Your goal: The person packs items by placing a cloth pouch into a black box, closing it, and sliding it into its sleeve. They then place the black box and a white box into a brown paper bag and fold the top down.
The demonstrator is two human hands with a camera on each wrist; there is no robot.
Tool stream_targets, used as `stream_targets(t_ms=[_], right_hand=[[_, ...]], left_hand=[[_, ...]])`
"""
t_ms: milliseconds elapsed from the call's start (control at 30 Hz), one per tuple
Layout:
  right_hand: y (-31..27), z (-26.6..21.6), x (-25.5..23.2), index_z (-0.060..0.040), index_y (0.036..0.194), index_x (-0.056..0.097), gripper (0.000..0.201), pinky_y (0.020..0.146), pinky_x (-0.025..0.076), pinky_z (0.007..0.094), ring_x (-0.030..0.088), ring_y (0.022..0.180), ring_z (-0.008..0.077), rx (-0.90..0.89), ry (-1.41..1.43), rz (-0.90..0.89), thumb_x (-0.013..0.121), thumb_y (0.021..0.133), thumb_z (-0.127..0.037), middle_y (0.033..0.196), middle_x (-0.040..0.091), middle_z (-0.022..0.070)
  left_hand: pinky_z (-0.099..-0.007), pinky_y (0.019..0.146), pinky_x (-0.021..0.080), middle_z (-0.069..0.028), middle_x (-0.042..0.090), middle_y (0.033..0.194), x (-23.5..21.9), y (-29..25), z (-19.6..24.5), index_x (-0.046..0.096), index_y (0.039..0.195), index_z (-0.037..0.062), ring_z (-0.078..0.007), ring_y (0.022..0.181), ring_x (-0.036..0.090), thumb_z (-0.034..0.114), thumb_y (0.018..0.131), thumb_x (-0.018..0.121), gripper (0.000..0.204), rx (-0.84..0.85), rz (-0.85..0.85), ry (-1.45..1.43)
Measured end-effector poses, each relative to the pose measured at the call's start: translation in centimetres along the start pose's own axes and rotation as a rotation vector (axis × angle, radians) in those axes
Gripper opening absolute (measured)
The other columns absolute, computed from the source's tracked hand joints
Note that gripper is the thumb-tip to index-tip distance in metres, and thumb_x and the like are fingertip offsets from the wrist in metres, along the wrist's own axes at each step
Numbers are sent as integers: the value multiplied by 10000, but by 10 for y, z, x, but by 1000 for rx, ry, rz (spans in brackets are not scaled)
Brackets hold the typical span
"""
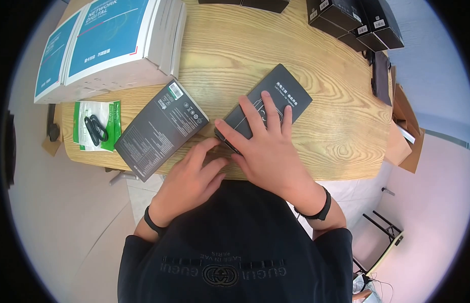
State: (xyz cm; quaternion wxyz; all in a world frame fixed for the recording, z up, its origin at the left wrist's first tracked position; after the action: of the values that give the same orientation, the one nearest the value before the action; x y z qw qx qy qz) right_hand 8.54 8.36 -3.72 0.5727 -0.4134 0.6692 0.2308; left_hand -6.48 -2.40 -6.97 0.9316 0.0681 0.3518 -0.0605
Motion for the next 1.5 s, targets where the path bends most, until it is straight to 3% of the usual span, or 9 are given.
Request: stream_targets(t_ms=[267,467,533,667,700,733,800,900,1500], right_hand=[[0,-3,26,-310,1539,483,739,1095,187,813,176,1510,566,60,-90,81,739,874,-506,1668,256,206],[-4,25,-14,-256,1545,488,860,1177,143,730,153,1525,564,1,52,32,777,801,-576,1687,221,216],[-2,49,-26,-293,1474,566,766,1192,137,718,157,1519,561,57,28,212,798,792,-554,1671,262,186],[6,90,-3,-303,1458,594,703,1203,190,683,210,1509,552,159,7,165,793,821,-525,1665,276,196],[6,91,-1,-293,1472,585,722,1180,331,588,335,1461,531,178,113,168,789,825,-540,1637,310,235],[5,90,0,-293,1472,585,722,1180,331,588,335,1461,531,174,116,170,789,825,-540,1637,310,235],[-3,94,1,-282,1482,574,738,1107,446,504,455,1380,506,308,232,240,800,823,-527,1578,366,283],[-12,97,4,-271,1478,580,732,1059,488,480,511,1326,490,384,191,309,813,822,-499,1521,408,317],[-15,83,13,-274,1493,546,776,1046,481,515,524,1275,499,400,135,335,830,804,-489,1484,417,338]], left_hand=[[-422,936,549,-179,541,1327,-5,0,1,679,1108,36,-367,1169,611,67,828,760,293,0,-13,-18],[-465,1017,497,-196,549,1393,-62,-21,9,683,1117,40,-388,1269,574,133,785,819,371,53,18,40],[-480,1066,457,-195,508,1466,-85,-33,-1,648,1256,54,-396,1335,519,207,708,888,617,-101,260,366],[-494,1101,427,-194,480,1493,-84,-47,-28,563,1404,69,-411,1373,467,249,596,951,914,-363,270,587],[-506,1107,418,-196,465,1507,-81,-51,-39,536,1436,75,-413,1381,457,252,557,966,995,-398,251,507],[-519,1113,410,-199,450,1522,-80,-55,-47,508,1468,80,-414,1389,446,255,517,980,1076,-433,230,427],[-520,1116,398,-200,456,1512,-81,-64,-51,528,1452,89,-425,1368,453,248,512,983,1057,-388,213,333],[-525,1113,395,-203,464,1497,-74,-66,-51,551,1432,99,-436,1343,462,228,498,986,1039,-285,186,228],[-519,1106,341,-204,456,1434,-51,-37,-41,608,1368,138,-430,1325,434,276,561,939,882,-151,131,223]])
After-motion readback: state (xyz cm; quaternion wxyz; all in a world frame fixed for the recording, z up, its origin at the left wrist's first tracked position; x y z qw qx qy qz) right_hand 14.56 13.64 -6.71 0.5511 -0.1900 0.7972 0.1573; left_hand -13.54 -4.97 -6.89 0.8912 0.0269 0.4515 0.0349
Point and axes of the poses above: each hand's wrist, its own y-axis towards the middle knuckle, its own x-axis out of the palm, z = x × y, the point moved 3 cm from there along y, towards the middle knuckle
